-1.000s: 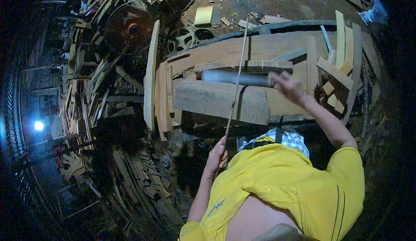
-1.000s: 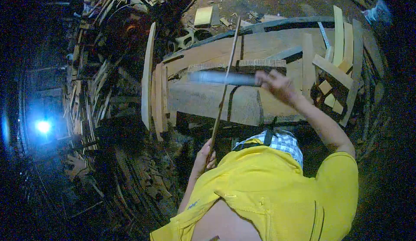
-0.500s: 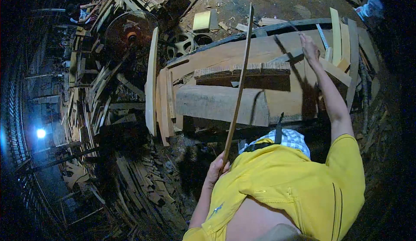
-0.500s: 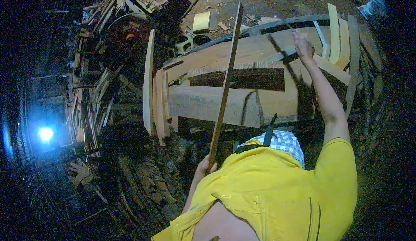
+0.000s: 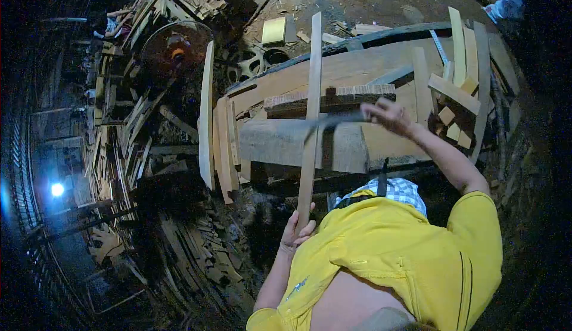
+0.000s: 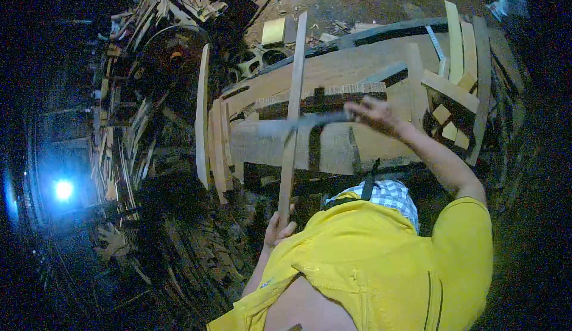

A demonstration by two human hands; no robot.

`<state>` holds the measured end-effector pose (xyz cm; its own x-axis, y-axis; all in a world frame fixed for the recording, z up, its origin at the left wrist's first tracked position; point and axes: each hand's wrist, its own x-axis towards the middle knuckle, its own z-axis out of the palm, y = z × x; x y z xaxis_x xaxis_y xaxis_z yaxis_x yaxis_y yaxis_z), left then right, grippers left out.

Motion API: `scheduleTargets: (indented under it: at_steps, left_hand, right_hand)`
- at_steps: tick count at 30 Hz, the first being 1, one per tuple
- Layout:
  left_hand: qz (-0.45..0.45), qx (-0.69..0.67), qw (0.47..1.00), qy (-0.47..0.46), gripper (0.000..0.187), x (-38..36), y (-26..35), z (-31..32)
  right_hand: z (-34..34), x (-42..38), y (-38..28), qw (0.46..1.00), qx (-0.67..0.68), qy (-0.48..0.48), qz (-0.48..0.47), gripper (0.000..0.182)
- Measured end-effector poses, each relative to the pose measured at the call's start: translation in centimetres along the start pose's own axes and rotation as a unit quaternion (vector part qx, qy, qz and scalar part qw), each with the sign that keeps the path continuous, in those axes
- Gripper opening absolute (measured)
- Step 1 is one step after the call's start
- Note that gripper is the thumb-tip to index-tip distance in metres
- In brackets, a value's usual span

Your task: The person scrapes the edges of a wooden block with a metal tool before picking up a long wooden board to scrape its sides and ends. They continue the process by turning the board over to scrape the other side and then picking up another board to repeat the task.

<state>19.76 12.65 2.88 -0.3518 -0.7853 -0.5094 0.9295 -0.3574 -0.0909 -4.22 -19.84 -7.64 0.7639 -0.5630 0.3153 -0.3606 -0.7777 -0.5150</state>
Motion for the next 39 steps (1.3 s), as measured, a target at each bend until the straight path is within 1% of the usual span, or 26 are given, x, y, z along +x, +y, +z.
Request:
scheduleTargets:
  at_steps: [2,4,5,7,8,9,11,13,15,17,18,20,21,23,24,25,26,27,29,30,33,34,36,37,38,39]
  left_hand:
    - [-0.026,0.003,1.0,-0.003,0.046,-0.9,-0.4,-0.5]
    - [0.062,0.268,0.951,0.144,0.051,-1.3,-0.8,-0.9]
    - [0.036,0.273,0.952,0.131,0.051,-0.8,-1.1,-0.2]
    - [0.07,0.254,0.865,0.427,0.059,-0.2,-1.4,2.0]
    - [-0.001,0.248,0.933,0.26,0.061,-0.3,0.4,2.5]
    - [-0.07,0.224,0.968,0.088,0.063,-0.5,2.5,3.0]
    - [-0.01,0.448,0.887,0.112,0.063,3.2,3.2,10.4]
    - [0.063,0.574,0.803,0.147,0.055,8.1,3.5,15.6]
    - [0.015,0.678,0.706,0.203,0.05,14.4,4.4,17.9]
    - [0.03,0.712,0.7,0.035,0.042,21.2,2.8,20.6]
    - [0.041,0.687,0.724,0.056,0.038,25.9,1.2,21.2]
    - [0.039,0.702,0.71,-0.04,0.037,30.9,-3.7,24.7]
    - [0.06,0.677,0.731,-0.056,0.038,32.9,-6.8,25.7]
    - [0.078,0.693,0.712,-0.083,0.041,39.0,-11.2,24.5]
    - [0.097,0.711,0.687,-0.109,0.042,41.8,-13.3,23.5]
    - [0.116,0.729,0.661,-0.136,0.043,44.4,-15.4,21.9]
    - [0.15,0.742,0.647,-0.089,0.043,46.6,-18.3,19.7]
    - [0.184,0.754,0.629,-0.04,0.042,47.9,-20.5,18.2]
    - [0.236,0.778,0.578,-0.074,0.041,45.7,-22.7,17.5]
    - [0.227,0.784,0.572,-0.083,0.041,46.5,-23.5,16.1]
    - [0.19,0.765,0.616,-0.02,0.04,46.2,-25.8,14.7]
    - [0.189,0.764,0.616,-0.02,0.04,46.4,-26.2,14.4]
    - [0.182,0.755,0.618,-0.124,0.039,47.6,-27.2,12.7]
    - [0.183,0.753,0.62,-0.122,0.039,47.8,-27.7,12.3]
    - [0.117,0.806,0.56,-0.148,0.038,47.6,-27.8,12.2]
    - [0.053,0.85,0.496,-0.169,0.037,47.6,-28.0,12.0]
  right_hand:
    - [0.9,0.8,3.9,0.986,-0.05,0.101,0.124,0.032]
    - [1.1,1.4,8.1,0.939,-0.087,0.181,0.28,0.027]
    - [0.8,2.1,9.7,0.903,-0.085,0.224,0.357,0.025]
    - [4.6,0.5,16.1,0.847,0.02,0.381,0.37,0.027]
    - [5.0,1.1,15.5,0.834,0.047,0.457,0.306,0.027]
    - [5.7,1.4,14.5,0.815,0.075,0.524,0.234,0.027]
    - [7.2,-0.4,12.3,0.903,0.018,0.345,0.256,0.028]
    - [4.9,-0.7,3.9,0.873,0.161,0.255,0.383,0.026]
    - [5.9,-2.0,0.2,0.884,0.154,0.163,0.41,0.028]
    - [5.9,-3.2,-3.1,0.886,0.171,0.111,0.417,0.028]
    - [6.4,-3.9,-4.0,0.883,0.169,0.116,0.421,0.028]
    - [7.2,-5.1,-5.8,0.931,0.071,-0.009,0.359,0.029]
    - [7.1,-5.3,-6.8,0.929,0.069,-0.007,0.363,0.029]
    - [6.7,-5.6,-8.8,0.904,0.184,0.116,0.369,0.022]
    - [7.2,-6.4,-9.3,0.902,0.183,0.114,0.374,0.022]
    - [8.4,-7.3,-9.2,0.927,0.166,0.077,0.328,0.024]
    - [9.1,-8.2,-9.2,0.948,0.149,0.04,0.28,0.026]
    - [9.0,-8.6,-8.9,0.947,0.15,0.04,0.282,0.026]
    - [9.3,-9.7,-9.5,0.929,0.147,0.051,0.336,0.027]
    - [9.4,-10.3,-9.7,0.919,0.146,0.055,0.362,0.027]
    - [8.6,-13.8,-10.1,0.886,0.137,0.068,0.437,0.027]
    - [9.3,-12.3,-10.1,0.874,0.131,0.072,0.461,0.028]
    - [9.5,-13.0,-10.3,0.849,0.118,0.077,0.509,0.028]
    - [9.3,-13.9,-10.4,0.837,0.112,0.079,0.531,0.028]
    - [9.1,-15.7,-10.6,0.824,0.105,0.078,0.551,0.029]
    - [9.8,-12.1,-10.1,0.814,0.099,0.074,0.568,0.029]
